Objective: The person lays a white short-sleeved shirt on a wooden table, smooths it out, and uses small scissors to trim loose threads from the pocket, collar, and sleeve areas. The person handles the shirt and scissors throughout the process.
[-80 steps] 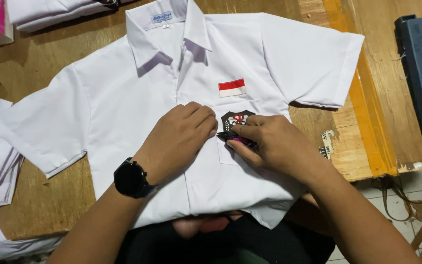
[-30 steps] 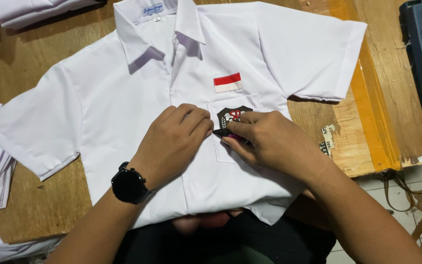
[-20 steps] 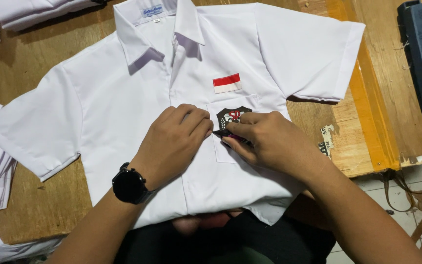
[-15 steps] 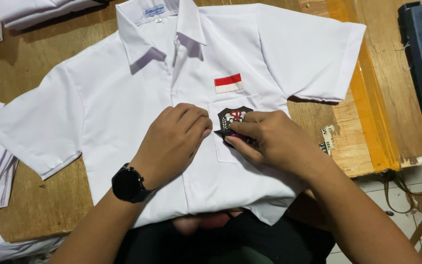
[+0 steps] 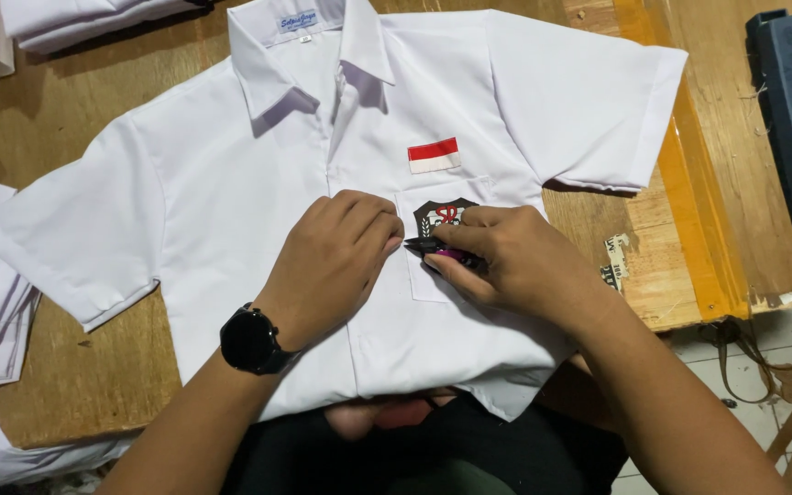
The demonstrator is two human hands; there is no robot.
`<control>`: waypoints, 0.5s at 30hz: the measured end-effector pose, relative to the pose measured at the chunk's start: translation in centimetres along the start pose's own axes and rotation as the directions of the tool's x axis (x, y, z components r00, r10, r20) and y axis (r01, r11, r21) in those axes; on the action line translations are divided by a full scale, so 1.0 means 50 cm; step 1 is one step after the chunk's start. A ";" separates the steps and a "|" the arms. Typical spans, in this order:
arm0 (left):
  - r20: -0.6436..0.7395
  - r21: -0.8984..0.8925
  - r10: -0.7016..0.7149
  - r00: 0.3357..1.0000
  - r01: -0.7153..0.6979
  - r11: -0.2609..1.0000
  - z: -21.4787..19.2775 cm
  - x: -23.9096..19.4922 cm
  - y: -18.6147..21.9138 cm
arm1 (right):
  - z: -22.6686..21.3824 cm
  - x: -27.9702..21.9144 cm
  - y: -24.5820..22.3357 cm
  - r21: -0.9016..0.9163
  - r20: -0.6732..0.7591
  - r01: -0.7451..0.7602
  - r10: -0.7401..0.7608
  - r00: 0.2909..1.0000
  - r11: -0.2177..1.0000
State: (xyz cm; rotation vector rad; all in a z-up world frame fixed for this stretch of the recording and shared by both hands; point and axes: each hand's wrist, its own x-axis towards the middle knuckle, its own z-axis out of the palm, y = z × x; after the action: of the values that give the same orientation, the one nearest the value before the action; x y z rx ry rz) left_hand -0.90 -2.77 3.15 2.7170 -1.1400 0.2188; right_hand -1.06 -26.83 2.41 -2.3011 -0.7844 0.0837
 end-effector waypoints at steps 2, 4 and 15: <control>0.005 0.000 -0.004 1.000 0.004 1.000 0.001 0.000 0.000 | -0.001 0.001 0.000 0.008 0.004 0.000 0.000 1.000 1.000; -0.034 -0.134 -0.062 0.998 0.057 0.989 0.002 -0.003 -0.001 | -0.002 0.001 0.001 0.025 -0.008 0.010 -0.009 1.000 1.000; -0.264 -0.257 -0.423 0.867 0.360 0.897 -0.112 -0.185 -0.047 | -0.003 -0.016 0.012 0.063 -0.094 0.032 -0.026 0.995 0.997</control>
State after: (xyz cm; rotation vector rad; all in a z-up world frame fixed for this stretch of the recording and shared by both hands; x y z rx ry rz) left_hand -6.01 6.48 6.40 2.5418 -0.4750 0.4299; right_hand -1.37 -27.69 2.01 -2.2153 -0.7563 -0.0105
